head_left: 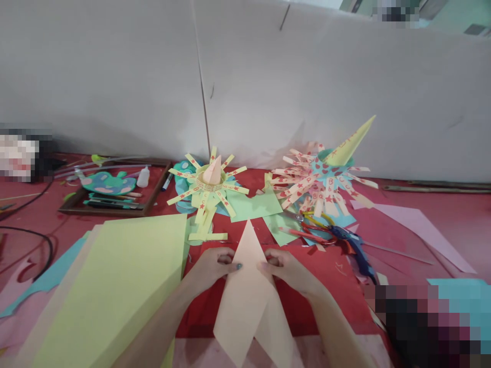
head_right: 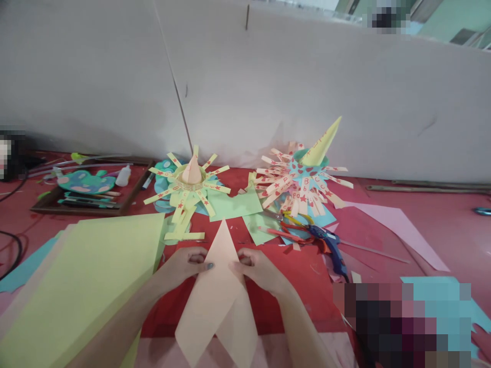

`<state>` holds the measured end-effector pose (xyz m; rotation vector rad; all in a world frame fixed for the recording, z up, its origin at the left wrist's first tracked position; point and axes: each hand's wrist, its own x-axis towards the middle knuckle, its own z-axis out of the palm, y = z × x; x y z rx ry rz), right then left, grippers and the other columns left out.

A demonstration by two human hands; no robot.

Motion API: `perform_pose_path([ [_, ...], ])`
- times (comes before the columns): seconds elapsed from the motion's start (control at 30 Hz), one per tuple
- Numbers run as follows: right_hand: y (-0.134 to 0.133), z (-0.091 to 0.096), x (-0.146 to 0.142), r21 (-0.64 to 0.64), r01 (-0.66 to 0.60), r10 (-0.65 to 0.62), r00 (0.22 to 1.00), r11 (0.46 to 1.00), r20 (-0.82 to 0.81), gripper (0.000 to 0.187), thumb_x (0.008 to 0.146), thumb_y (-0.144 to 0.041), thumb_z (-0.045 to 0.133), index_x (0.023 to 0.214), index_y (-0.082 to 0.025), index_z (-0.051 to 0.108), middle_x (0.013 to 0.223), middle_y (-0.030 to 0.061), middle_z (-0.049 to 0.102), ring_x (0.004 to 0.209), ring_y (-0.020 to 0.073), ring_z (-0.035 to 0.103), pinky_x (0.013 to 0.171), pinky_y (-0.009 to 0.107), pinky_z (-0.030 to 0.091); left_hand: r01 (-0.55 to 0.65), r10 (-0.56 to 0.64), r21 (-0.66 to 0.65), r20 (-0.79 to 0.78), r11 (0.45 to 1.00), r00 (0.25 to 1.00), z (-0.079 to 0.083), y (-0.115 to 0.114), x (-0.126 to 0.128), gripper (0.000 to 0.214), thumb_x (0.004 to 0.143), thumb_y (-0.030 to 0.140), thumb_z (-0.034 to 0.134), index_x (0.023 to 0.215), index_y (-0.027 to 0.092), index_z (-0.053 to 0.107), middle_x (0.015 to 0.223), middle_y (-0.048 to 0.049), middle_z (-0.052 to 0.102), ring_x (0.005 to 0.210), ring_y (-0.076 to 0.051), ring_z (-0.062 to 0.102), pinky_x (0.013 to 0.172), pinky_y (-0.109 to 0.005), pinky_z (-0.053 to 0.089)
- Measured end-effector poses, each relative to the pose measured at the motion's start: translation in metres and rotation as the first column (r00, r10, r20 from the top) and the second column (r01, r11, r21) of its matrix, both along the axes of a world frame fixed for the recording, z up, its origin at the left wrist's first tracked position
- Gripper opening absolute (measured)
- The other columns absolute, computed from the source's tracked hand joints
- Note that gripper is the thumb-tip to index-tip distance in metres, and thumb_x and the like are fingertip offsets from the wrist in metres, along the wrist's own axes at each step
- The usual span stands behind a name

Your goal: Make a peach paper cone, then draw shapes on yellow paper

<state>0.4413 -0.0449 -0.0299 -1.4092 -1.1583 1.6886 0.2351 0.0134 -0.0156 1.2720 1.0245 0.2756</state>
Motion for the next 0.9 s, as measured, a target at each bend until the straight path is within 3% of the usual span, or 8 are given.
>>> perform_pose_path([
  [0.2,-0.0010,-0.0027,-0.0016,-0.044,0.048,-0.049,0.998,0.998,-0.033,0.032,0.073,-0.046,0.059,0.086,-0.017,0.059,0.071,0.0030,0.065,0.067,0.0172,0.060,0.061,0.027,0.043,0.013,-0.014,0.008,0.046,1.000,0.999,0.0008,-0.0011,-0.0026,0.027,0.068,0.035,0.062,0.088,0.017,0.061,0.085,-0.0049,0.067,0.081,-0.019,0.061,0.070,-0.028,0.045],
  [0.5,0.0000,-0.0011,0.0025,-0.070,-0.002,-0.004,0.996,0.998,-0.087,0.030,0.068,-0.039,0.067,0.087,-0.018,0.058,0.067,-0.0001,0.063,0.062,0.0142,0.058,0.056,0.024,0.041,0.021,-0.021,0.038,-0.010,0.999,1.000,-0.0031,0.0003,-0.0043,0.023,0.068,0.037,0.062,0.077,0.017,0.060,0.076,-0.0026,0.067,0.075,-0.018,0.061,0.069,-0.028,0.045],
  [0.7,0.0005,-0.0010,0.0010,-0.081,0.030,-0.033,0.999,0.996,-0.038,0.033,0.068,-0.041,0.066,0.090,-0.017,0.059,0.066,0.0007,0.064,0.058,0.0134,0.058,0.054,0.024,0.042,0.026,-0.026,0.026,0.029,0.999,0.999,-0.0042,0.0009,-0.0075,0.022,0.067,0.037,0.064,0.077,0.018,0.060,0.077,-0.0019,0.067,0.076,-0.017,0.061,0.066,-0.026,0.044],
  [0.9,-0.0010,-0.0014,0.0012,-0.027,0.011,-0.012,1.000,1.000,-0.011,0.034,0.067,-0.042,0.066,0.091,-0.017,0.061,0.078,0.0032,0.067,0.070,0.0172,0.061,0.059,0.026,0.045,0.003,-0.004,0.042,0.016,0.999,1.000,-0.0076,0.0006,-0.0086,0.026,0.069,0.041,0.061,0.080,0.017,0.060,0.077,-0.0030,0.067,0.077,-0.018,0.061,0.068,-0.027,0.046],
])
